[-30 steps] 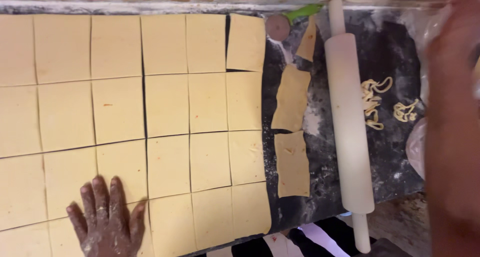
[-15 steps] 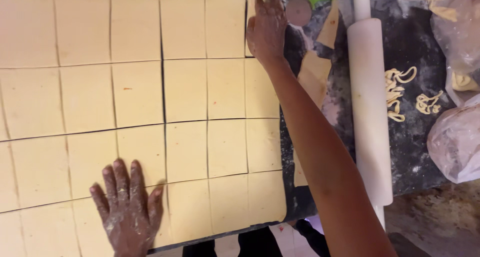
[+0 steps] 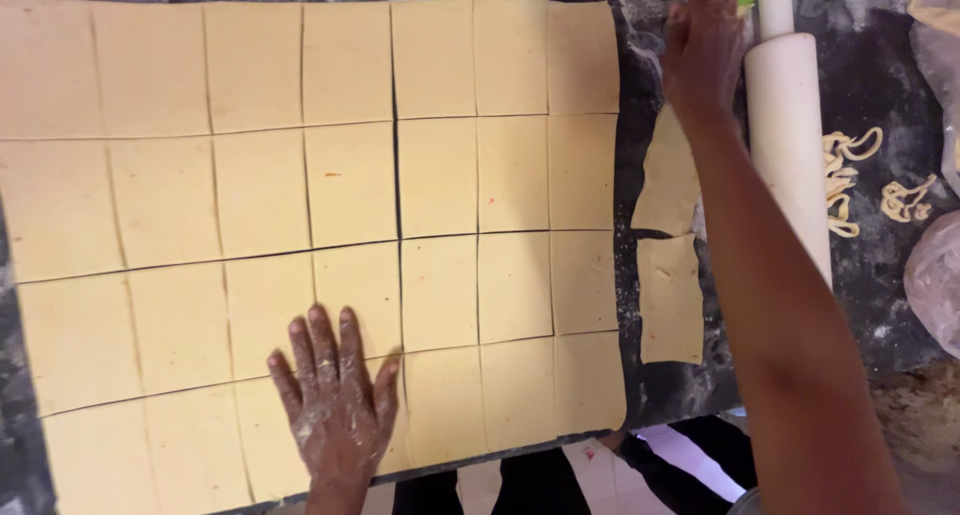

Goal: The person slices a large sheet of dough into smaller squares using a rolling cutter.

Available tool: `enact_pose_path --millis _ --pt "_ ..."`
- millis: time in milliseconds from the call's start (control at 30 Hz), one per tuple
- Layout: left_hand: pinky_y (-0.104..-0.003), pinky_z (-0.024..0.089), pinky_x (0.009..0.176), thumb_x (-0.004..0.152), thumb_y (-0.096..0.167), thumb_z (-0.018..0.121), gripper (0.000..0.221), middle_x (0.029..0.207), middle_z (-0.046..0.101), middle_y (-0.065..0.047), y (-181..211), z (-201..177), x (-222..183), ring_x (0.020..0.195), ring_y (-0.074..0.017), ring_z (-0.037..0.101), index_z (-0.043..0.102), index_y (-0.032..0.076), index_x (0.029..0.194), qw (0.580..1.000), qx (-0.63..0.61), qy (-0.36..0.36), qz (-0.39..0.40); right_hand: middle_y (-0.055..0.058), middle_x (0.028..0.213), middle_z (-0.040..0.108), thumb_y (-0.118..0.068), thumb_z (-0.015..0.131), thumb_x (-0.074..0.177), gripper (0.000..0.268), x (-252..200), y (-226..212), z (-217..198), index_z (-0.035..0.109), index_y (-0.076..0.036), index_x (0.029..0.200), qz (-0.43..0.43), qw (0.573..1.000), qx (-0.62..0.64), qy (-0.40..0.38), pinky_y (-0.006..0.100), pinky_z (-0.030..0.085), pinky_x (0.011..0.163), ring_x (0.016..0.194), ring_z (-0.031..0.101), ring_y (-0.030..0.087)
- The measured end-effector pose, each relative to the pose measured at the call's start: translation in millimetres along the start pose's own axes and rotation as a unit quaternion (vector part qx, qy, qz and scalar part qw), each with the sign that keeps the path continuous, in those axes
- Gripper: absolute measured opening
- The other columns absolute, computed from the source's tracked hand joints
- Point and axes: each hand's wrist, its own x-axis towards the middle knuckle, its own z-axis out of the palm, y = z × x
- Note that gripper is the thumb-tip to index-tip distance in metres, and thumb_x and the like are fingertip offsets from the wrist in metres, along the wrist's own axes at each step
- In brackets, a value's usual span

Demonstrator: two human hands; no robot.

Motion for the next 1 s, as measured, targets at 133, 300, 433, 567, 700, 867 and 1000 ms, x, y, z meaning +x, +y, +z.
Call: enact_pose_path --millis 133,300,433,567,700,867,1000 --pt "-0.060 0.001 0.124 0.104 0.058 0.026 0.075 0.171 0.003 -0.015 -1.1 -5.4 0.1 0.158 -0.0331 0.003 0.018 0.011 0.163 1.000 -0.021 0.006 0.023 0.026 0.175 0.019 -0.028 0.047 0.116 0.062 -84.9 -114.5 -46.0 0.027 0.003 0.166 -0.052 0.996 0.077 -0.002 0.052 0.007 0.137 0.165 0.011 0.044" --pt "-0.060 0.005 0.124 0.102 0.056 0.027 0.071 0.171 0.008 -0.011 -24.8 -18.2 10.4 0.157 -0.0298 0.008 0.022 0.018 0.162 0.996 -0.028 0.017 0.084 0.020 0.170 0.017 -0.051 0.045 0.103 0.074 -188.2 -287.4 -96.5 0.029 -0.008 0.162 -0.072 0.985 0.048 -0.147 0.059 0.004 0.128 0.159 0.011 0.040" --pt "-0.059 0.005 0.126 0.102 0.058 0.027 0.066 0.171 0.014 -0.003 -36.8 -22.5 16.3 0.158 -0.0287 0.009 0.024 0.026 0.160 0.991 -0.004 0.039 0.126 0.017 0.168 0.028 -0.057 0.032 0.106 0.072 -194.7 -300.2 -100.1 0.035 -0.011 0.160 -0.102 0.980 0.038 -0.168 0.059 0.010 0.123 0.156 0.019 0.036" --pt "-0.059 0.004 0.123 0.101 0.058 0.027 0.067 0.168 0.016 -0.004 -40.7 -18.3 17.5 0.155 -0.0304 0.009 0.024 0.026 0.159 0.989 -0.003 0.044 0.139 0.016 0.168 0.025 -0.058 0.030 0.104 0.072 -224.8 -301.9 -109.7 0.035 -0.012 0.159 -0.027 0.984 0.039 -0.174 0.055 0.011 0.126 0.157 0.019 0.034" --pt "-0.061 0.005 0.123 0.101 0.057 0.028 0.066 0.168 0.019 -0.006 -42.2 -15.4 12.7 0.156 -0.0327 0.010 0.027 0.024 0.158 0.988 -0.017 0.052 0.145 0.014 0.168 0.026 -0.055 0.034 0.107 0.068 -249.4 -313.2 -112.2 0.033 -0.012 0.160 -0.046 0.982 0.030 -0.181 0.057 0.011 0.125 0.156 0.019 0.034" --pt "-0.067 0.010 0.125 0.103 0.057 0.032 0.065 0.166 0.033 -0.011 -44.1 -12.2 3.3 0.157 -0.0384 0.023 0.040 0.021 0.157 0.982 -0.040 0.095 0.157 0.016 0.168 0.027 -0.050 0.036 0.107 0.067 -262.2 -307.4 -129.8 0.036 -0.010 0.160 -0.021 0.986 0.057 -0.156 0.056 0.012 0.126 0.158 0.018 0.034" --pt "-0.069 0.013 0.129 0.107 0.056 0.035 0.062 0.165 0.039 -0.013 -44.4 -1.7 1.7 0.160 -0.0397 0.030 0.044 0.020 0.157 0.975 -0.043 0.145 0.164 0.019 0.166 0.032 -0.047 0.044 0.106 0.064 -318.4 -302.0 -148.4 0.041 -0.007 0.155 -0.057 0.990 0.079 -0.106 0.055 0.014 0.124 0.155 0.023 0.037"
